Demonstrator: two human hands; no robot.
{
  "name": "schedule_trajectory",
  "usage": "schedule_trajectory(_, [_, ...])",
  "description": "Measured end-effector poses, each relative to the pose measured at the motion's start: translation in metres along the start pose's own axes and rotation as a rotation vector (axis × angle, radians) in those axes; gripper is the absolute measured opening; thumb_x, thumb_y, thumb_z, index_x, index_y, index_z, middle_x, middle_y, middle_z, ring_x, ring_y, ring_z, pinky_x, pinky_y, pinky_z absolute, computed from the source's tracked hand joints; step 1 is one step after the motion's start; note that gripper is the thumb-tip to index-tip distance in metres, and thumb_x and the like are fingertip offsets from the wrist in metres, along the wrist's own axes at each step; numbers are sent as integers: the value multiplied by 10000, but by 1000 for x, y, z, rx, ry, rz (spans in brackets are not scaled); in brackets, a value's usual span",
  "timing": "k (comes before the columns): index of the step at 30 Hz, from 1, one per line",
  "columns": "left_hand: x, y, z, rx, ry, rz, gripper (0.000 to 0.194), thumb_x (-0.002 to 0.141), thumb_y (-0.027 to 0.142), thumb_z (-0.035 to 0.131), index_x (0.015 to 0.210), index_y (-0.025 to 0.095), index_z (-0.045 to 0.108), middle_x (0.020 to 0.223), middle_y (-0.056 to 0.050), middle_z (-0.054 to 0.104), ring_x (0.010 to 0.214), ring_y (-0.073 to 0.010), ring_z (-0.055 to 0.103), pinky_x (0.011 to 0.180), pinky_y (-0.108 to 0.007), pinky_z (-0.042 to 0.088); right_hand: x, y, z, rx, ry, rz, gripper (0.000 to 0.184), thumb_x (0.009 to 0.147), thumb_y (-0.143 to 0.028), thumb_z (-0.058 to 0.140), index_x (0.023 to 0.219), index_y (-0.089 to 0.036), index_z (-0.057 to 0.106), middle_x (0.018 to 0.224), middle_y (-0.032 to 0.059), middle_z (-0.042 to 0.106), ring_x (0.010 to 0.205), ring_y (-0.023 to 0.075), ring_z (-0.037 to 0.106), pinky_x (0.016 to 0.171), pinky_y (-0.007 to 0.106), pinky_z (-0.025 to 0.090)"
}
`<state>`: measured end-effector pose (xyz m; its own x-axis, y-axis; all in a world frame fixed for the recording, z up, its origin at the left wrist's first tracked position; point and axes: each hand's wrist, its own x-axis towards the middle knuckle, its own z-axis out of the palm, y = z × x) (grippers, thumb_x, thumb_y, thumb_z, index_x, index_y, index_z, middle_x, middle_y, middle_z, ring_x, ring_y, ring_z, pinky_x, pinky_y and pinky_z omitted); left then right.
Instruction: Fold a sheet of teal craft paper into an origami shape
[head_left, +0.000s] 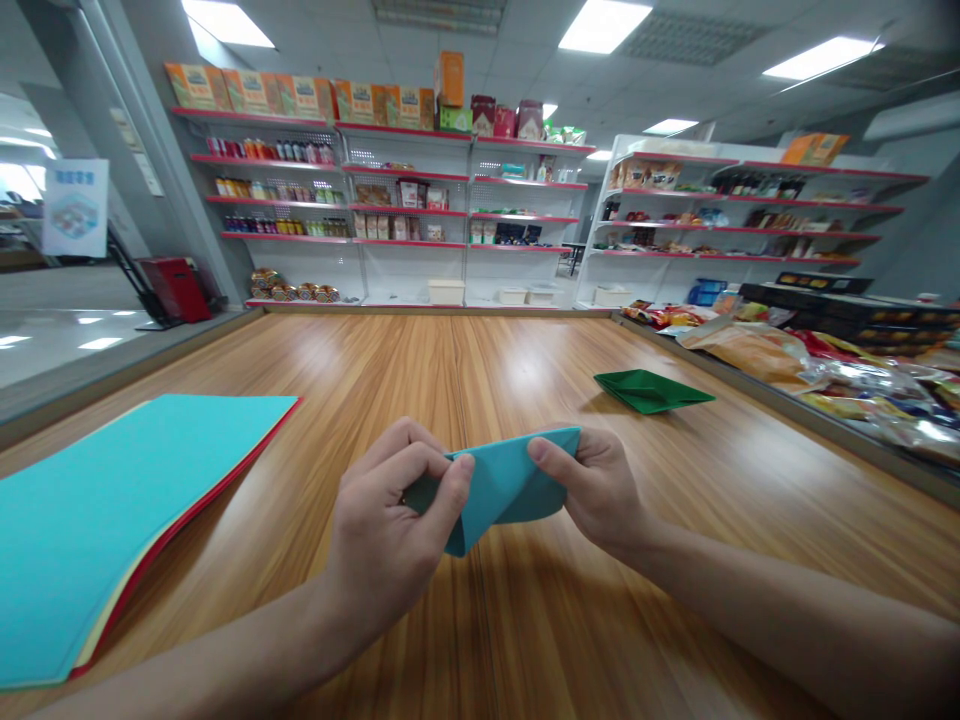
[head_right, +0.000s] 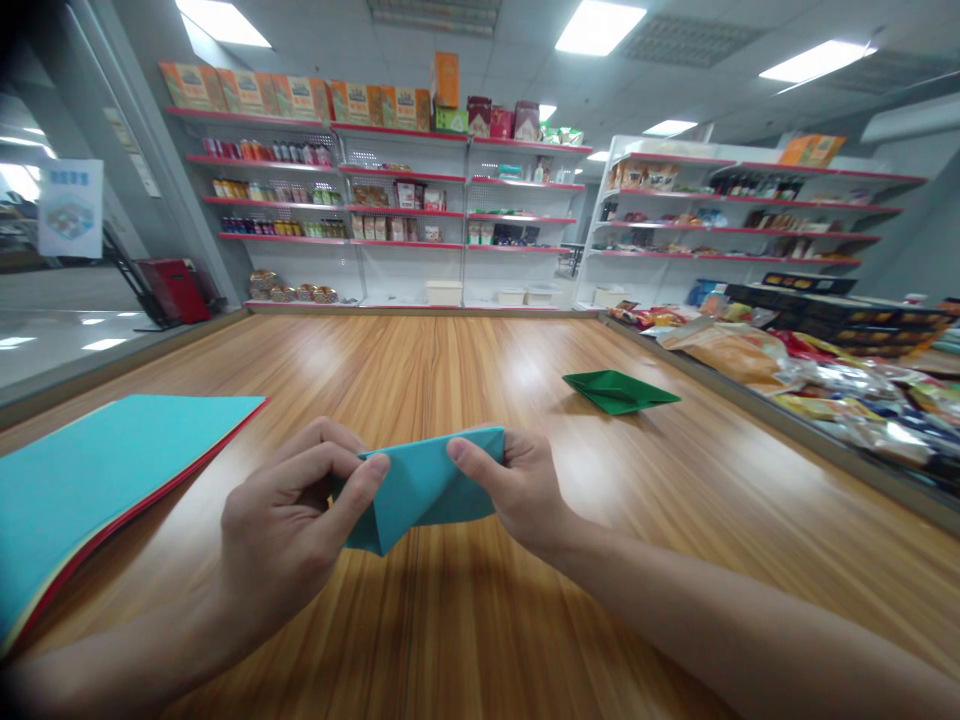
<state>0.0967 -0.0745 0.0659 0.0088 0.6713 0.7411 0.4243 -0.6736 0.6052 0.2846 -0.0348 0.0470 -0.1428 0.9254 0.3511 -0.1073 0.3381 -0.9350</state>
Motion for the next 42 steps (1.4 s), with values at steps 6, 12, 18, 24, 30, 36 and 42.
schedule_trajectory(6, [0,0,0,-3,11,-7,295,833,171,591,547,165,524,641,-2,497,574,-111,489,508,-251,387,-1,-2,1,-23,18,-21,348,740,-379,709,518,-145,580,484,-24,516,442,74,437,429,200,397])
schedule_trajectory(12, [2,0,0,0,8,-30,308,823,173,605,530,164,512,640,-1,510,578,-108,505,505,-240,394,-1,-5,1,-28,28,-6,353,734,-391,708,517,-145,576,488,-19,522,443,82,447,431,213,410])
schedule_trajectory(18, [3,1,-1,19,-11,-78,297,822,210,618,541,163,536,647,4,517,567,-101,499,500,-230,392,0,-6,2,-12,37,-1,352,733,-388,712,518,-145,576,485,-18,526,442,80,446,432,210,407])
schedule_trajectory(24, [3,2,-2,13,-11,-87,308,830,217,606,536,165,529,642,4,515,561,-101,493,496,-230,388,0,-4,1,-11,38,-1,343,735,-388,707,523,-149,582,484,-17,533,435,84,452,434,220,421])
schedule_trajectory(30, [4,2,-1,17,-15,-92,310,826,221,612,534,164,526,642,4,510,559,-100,489,499,-231,385,0,-5,1,-10,27,-14,334,746,-381,698,533,-148,589,498,-10,549,447,89,466,441,220,425])
schedule_trajectory(36, [5,2,-1,17,-15,-86,317,825,221,610,526,164,524,627,4,507,551,-102,487,498,-235,382,-1,-6,0,-5,30,-4,345,738,-380,710,516,-147,586,487,-19,536,436,79,457,432,210,414])
schedule_trajectory(42, [6,4,-1,19,-8,-80,326,824,218,608,518,166,509,610,8,493,541,-100,478,486,-231,376,-1,-7,0,-26,39,-19,362,738,-393,705,504,-149,574,477,-18,524,437,86,452,431,219,409])
